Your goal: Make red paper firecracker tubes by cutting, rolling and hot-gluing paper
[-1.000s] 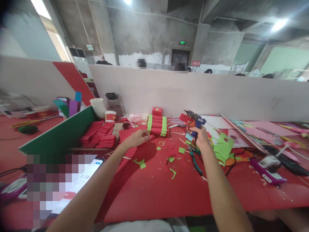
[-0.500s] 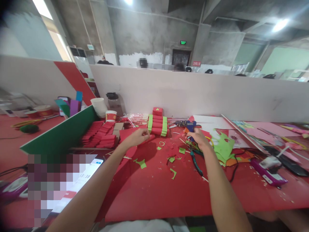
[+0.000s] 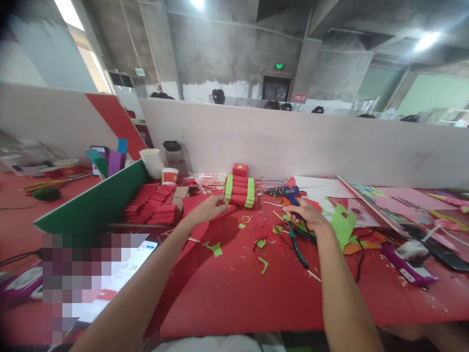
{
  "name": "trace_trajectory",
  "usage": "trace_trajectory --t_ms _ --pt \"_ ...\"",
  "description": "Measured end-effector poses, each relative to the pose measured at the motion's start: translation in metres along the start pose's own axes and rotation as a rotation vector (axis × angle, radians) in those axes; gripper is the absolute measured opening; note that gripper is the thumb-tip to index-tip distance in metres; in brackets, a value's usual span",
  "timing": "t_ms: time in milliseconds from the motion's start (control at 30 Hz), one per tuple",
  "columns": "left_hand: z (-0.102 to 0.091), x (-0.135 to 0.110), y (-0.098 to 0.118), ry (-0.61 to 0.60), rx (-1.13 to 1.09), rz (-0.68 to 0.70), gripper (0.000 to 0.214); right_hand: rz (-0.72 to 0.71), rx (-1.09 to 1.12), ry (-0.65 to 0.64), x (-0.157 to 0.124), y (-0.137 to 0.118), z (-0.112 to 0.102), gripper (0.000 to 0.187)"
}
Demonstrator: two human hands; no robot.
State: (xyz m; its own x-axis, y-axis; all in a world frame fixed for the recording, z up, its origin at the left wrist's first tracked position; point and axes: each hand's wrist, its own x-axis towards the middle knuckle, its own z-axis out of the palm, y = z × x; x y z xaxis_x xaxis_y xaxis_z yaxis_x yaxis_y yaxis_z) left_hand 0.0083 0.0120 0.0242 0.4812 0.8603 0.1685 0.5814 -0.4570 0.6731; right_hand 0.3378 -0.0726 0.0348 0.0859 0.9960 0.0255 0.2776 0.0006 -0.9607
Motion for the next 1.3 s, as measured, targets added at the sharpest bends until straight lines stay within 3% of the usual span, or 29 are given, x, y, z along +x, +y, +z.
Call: trace_trajectory --t_ms 100,300,500,733,1000,1300 --pt "0.0 0.0 0.0 -0.002 -0.013 0.004 0.018 0.043 0.112 -0.049 0.002 0.001 0.001 0.034" --pt "0.002 0.002 -0.002 -0.017 -0.143 0.03 0.021 -0.182 0.144 -0.11 0.006 -0.002 0.021 0.036" --pt "-0.002 0.0 0.004 -0.011 -0.257 0.056 0.022 -0.3 0.159 -0.239 0.004 -0.007 0.045 0.033" --pt "-0.003 -0.002 0.006 0.011 -0.337 0.015 0.024 -0.408 0.166 -0.389 0.007 0.001 0.048 0.023" --pt "-0.001 0.001 0.005 0.012 -0.366 0.017 0.022 -0.418 0.308 -0.327 0.01 0.002 0.055 0.021" --pt "-0.002 -0.001 0.007 0.019 -0.326 0.032 0.025 -0.399 0.423 -0.203 0.013 -0.001 0.063 0.032"
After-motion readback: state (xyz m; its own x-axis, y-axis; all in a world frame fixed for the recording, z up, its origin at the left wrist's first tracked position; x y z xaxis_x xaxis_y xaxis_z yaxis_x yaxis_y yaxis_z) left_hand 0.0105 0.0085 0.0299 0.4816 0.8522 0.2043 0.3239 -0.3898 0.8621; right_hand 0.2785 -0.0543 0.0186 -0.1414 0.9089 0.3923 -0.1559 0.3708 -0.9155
